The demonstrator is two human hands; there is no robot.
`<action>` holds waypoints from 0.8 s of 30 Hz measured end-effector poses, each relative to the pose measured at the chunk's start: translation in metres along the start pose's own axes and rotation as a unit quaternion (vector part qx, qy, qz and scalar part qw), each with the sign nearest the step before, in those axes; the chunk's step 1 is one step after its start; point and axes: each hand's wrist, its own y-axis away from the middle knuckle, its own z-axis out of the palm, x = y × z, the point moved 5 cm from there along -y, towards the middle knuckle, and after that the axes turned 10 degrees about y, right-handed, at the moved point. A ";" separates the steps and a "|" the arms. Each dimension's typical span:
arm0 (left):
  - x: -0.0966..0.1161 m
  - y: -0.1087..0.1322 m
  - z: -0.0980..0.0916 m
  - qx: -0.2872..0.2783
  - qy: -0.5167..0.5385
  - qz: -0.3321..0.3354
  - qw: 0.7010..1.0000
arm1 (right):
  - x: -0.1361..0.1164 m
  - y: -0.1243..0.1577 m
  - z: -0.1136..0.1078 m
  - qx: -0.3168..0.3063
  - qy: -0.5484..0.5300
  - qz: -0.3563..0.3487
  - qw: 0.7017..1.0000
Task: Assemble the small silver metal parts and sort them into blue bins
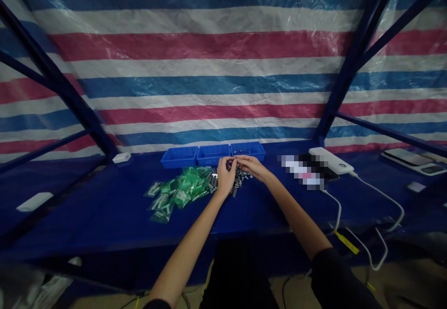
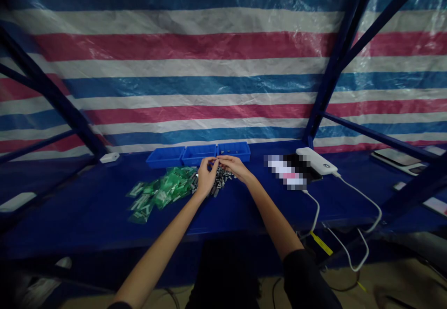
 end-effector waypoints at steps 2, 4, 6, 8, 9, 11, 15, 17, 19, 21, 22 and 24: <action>-0.002 0.001 0.002 -0.014 -0.012 -0.006 1.000 | -0.001 -0.001 -0.002 0.011 0.008 -0.009 1.000; -0.004 0.003 0.005 -0.034 -0.037 -0.015 0.999 | -0.003 -0.002 -0.007 0.036 0.016 -0.015 0.999; -0.004 0.006 0.009 -0.067 -0.077 -0.017 0.995 | -0.003 -0.002 -0.016 0.080 0.022 -0.011 0.996; 0.000 0.012 0.017 -0.135 -0.121 0.007 0.983 | -0.003 -0.003 -0.027 0.137 0.030 0.000 0.990; 0.003 0.016 0.022 -0.180 -0.141 0.029 0.973 | -0.002 -0.003 -0.033 0.166 0.037 0.004 0.985; 0.009 0.025 0.031 -0.273 -0.170 0.078 0.944 | -0.003 -0.002 -0.042 0.209 0.057 -0.001 0.976; 0.013 0.036 0.041 -0.372 -0.185 0.125 0.901 | -0.008 0.000 -0.050 0.259 0.109 -0.034 0.959; 0.012 0.036 0.043 -0.377 -0.186 0.131 0.898 | -0.011 0.002 -0.049 0.260 0.127 -0.040 0.956; 0.011 0.035 0.043 -0.371 -0.191 0.136 0.899 | -0.016 0.003 -0.043 0.224 0.126 -0.051 0.965; 0.010 0.035 0.043 -0.366 -0.199 0.142 0.898 | -0.020 0.004 -0.035 0.175 0.116 -0.064 0.976; 0.010 0.035 0.043 -0.364 -0.204 0.145 0.897 | -0.022 0.005 -0.032 0.155 0.114 -0.067 0.979; 0.010 0.036 0.044 -0.360 -0.214 0.150 0.896 | -0.022 0.005 -0.028 0.134 0.119 -0.064 0.982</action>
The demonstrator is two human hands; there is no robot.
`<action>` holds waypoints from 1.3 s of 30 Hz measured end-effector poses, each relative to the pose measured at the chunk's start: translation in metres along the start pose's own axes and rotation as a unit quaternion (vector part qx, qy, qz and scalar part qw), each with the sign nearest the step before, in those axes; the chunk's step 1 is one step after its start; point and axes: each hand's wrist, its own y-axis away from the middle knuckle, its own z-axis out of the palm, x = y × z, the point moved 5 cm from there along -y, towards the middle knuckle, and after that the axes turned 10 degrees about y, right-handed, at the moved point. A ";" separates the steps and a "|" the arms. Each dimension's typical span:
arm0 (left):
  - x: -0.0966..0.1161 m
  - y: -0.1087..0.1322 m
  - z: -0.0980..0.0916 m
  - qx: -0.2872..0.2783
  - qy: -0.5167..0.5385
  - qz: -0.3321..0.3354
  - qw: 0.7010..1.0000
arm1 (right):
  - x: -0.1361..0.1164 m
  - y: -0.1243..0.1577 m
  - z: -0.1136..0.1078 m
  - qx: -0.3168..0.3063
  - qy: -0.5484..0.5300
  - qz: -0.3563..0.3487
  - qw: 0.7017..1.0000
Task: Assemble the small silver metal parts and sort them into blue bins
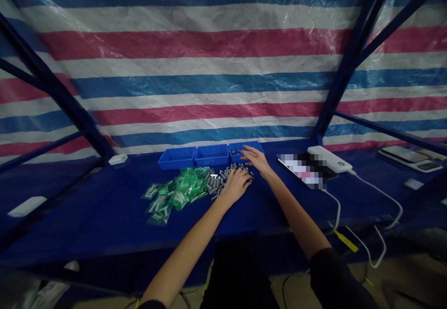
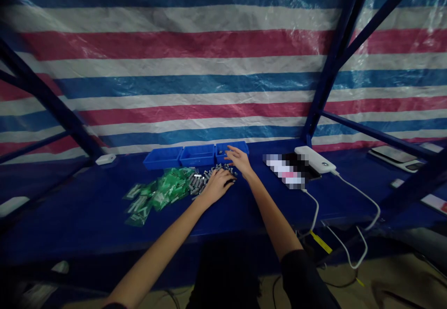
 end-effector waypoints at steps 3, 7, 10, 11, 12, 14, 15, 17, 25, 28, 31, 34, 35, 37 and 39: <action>0.001 0.000 -0.001 0.009 -0.008 -0.009 1.000 | 0.005 -0.001 -0.001 0.001 0.010 0.015 1.000; -0.003 0.000 -0.004 0.029 -0.001 -0.042 0.999 | 0.013 -0.006 -0.008 0.043 0.007 0.039 0.998; -0.008 0.000 -0.004 0.037 0.009 -0.057 0.998 | 0.015 -0.007 -0.010 0.064 0.016 0.048 0.997; -0.009 0.000 -0.005 0.046 0.015 -0.063 0.997 | 0.014 -0.006 -0.010 0.066 0.020 0.047 0.996; -0.010 0.000 -0.007 0.061 0.021 -0.069 0.996 | 0.013 -0.005 -0.009 0.066 0.024 0.045 0.997; -0.012 0.000 -0.015 0.116 0.036 -0.088 0.989 | 0.011 -0.004 -0.006 0.050 0.031 0.038 0.998; -0.013 0.001 -0.021 0.153 0.046 -0.101 0.982 | 0.011 -0.003 -0.003 0.032 0.035 0.035 0.998; -0.016 0.004 -0.033 0.226 0.069 -0.129 0.963 | 0.011 0.000 0.005 -0.026 0.043 0.033 0.998; -0.027 0.010 -0.048 0.361 0.175 -0.145 0.904 | 0.012 0.007 0.028 -0.148 -0.019 0.042 0.988; -0.026 0.010 -0.049 0.372 0.193 -0.138 0.897 | 0.009 0.010 0.029 -0.166 -0.051 0.049 0.984; -0.022 0.010 -0.052 0.377 0.205 -0.129 0.894 | 0.005 0.014 0.032 -0.201 -0.077 0.049 0.975; -0.021 0.010 -0.054 0.381 0.207 -0.128 0.892 | 0.003 0.016 0.033 -0.208 -0.087 0.045 0.973; -0.021 0.010 -0.053 0.381 0.206 -0.129 0.892 | 0.003 0.015 0.033 -0.199 -0.086 0.045 0.975; -0.022 0.009 -0.051 0.376 0.204 -0.132 0.894 | 0.005 0.013 0.032 -0.175 -0.079 0.047 0.980; -0.024 0.008 -0.047 0.363 0.197 -0.134 0.901 | 0.008 0.010 0.030 -0.148 -0.068 0.048 0.985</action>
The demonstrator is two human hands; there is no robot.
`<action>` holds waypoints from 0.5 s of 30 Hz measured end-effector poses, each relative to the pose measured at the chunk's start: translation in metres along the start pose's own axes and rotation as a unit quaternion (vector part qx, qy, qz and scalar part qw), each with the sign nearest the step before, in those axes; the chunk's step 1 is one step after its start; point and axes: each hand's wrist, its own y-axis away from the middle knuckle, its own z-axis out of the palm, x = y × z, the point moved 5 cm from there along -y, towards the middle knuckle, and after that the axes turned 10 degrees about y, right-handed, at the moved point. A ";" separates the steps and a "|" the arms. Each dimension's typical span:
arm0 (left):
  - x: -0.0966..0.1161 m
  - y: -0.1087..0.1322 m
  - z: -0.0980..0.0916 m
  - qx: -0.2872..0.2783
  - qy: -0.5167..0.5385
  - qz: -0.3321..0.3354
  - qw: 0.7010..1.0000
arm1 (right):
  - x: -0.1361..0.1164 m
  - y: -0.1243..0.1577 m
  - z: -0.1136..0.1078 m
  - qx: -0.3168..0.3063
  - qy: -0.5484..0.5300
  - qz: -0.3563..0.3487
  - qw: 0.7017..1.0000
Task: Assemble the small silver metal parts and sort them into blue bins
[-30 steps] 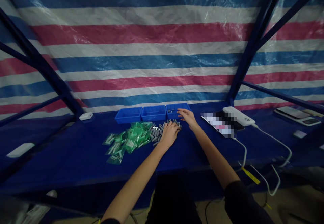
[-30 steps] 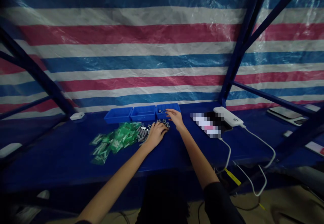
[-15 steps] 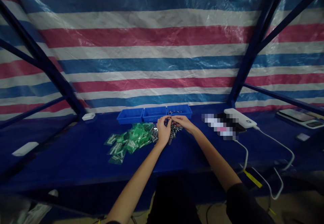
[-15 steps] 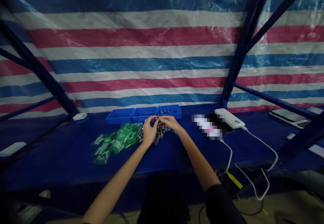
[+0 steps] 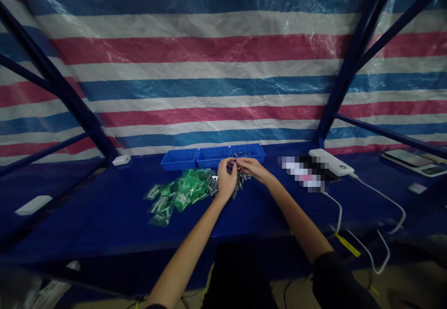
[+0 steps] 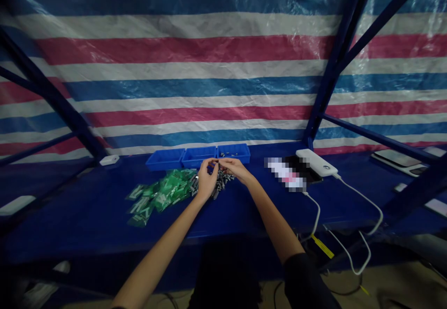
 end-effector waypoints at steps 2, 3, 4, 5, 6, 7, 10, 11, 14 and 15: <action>-0.004 0.002 0.004 -0.017 -0.020 0.004 1.000 | 0.003 -0.003 -0.005 0.031 0.016 0.003 0.999; -0.006 0.003 0.006 -0.028 -0.035 0.007 0.999 | 0.004 -0.004 -0.009 0.052 0.025 0.007 0.998; -0.007 0.004 0.009 -0.041 -0.053 0.009 0.998 | 0.005 -0.005 -0.013 0.076 0.033 0.012 0.997; -0.008 0.006 0.011 -0.057 -0.071 0.012 0.996 | 0.006 -0.006 -0.018 0.101 0.042 0.018 0.994; -0.009 0.007 0.013 -0.079 -0.092 0.013 0.993 | 0.006 -0.006 -0.023 0.127 0.050 0.026 0.990; -0.009 0.009 0.016 -0.108 -0.112 0.016 0.988 | 0.007 -0.006 -0.028 0.154 0.059 0.035 0.986; -0.009 0.018 0.028 -0.227 -0.156 0.039 0.961 | 0.005 -0.004 -0.040 0.211 0.076 0.045 0.974; -0.008 0.021 0.031 -0.266 -0.162 0.052 0.949 | 0.003 -0.003 -0.042 0.215 0.071 0.033 0.973; -0.008 0.029 0.038 -0.333 -0.172 0.084 0.923 | -0.004 -0.003 -0.039 0.184 0.034 -0.033 0.982; -0.008 0.030 0.039 -0.341 -0.176 0.090 0.919 | -0.006 -0.004 -0.037 0.169 0.027 -0.051 0.984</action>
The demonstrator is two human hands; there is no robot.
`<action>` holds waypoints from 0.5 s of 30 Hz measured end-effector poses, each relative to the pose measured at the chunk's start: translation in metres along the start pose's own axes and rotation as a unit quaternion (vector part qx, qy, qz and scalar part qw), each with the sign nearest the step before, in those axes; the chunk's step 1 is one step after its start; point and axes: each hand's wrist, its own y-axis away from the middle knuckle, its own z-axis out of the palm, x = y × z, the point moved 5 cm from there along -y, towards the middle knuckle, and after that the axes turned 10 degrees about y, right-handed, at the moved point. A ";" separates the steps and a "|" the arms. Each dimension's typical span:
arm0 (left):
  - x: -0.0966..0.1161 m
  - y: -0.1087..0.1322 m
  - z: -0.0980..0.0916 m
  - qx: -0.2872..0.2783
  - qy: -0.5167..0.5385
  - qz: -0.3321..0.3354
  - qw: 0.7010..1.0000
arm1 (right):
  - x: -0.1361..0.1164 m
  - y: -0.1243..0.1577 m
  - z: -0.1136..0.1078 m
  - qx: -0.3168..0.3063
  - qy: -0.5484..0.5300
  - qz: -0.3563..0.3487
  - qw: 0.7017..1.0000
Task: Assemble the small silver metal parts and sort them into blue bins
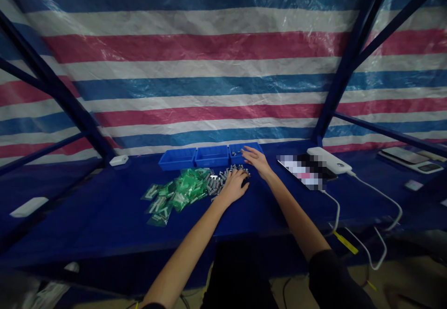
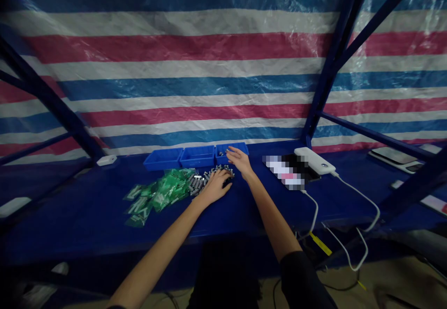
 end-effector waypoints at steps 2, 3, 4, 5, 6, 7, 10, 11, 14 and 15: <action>0.000 0.000 0.002 -0.010 -0.012 -0.001 1.000 | -0.002 0.001 0.004 -0.024 0.009 -0.014 1.000; -0.001 0.000 0.002 -0.013 -0.019 -0.004 1.000 | -0.001 0.001 0.005 -0.031 0.028 -0.013 0.999; -0.001 -0.001 0.001 -0.016 -0.027 -0.008 0.999 | 0.000 0.000 0.006 -0.035 0.055 -0.010 0.998; -0.001 -0.001 0.000 -0.017 -0.036 -0.014 0.999 | 0.001 0.000 0.006 -0.034 0.088 -0.012 0.995; -0.001 -0.001 -0.001 -0.019 -0.045 -0.021 0.999 | 0.002 -0.001 0.006 -0.030 0.125 -0.020 0.991; -0.001 -0.002 -0.002 -0.020 -0.053 -0.028 0.998 | 0.003 -0.001 0.005 -0.022 0.165 -0.033 0.986; -0.001 -0.003 -0.006 -0.020 -0.073 -0.047 0.996 | 0.004 0.000 0.002 -0.004 0.291 -0.071 0.954; -0.001 -0.003 -0.007 -0.018 -0.077 -0.053 0.995 | 0.004 0.001 0.000 0.002 0.335 -0.070 0.940; -0.005 -0.003 -0.008 -0.008 -0.086 -0.075 0.993 | 0.005 0.007 -0.007 0.022 0.451 -0.029 0.892; -0.006 -0.003 -0.009 -0.003 -0.087 -0.081 0.993 | 0.004 0.009 -0.008 0.027 0.477 -0.014 0.878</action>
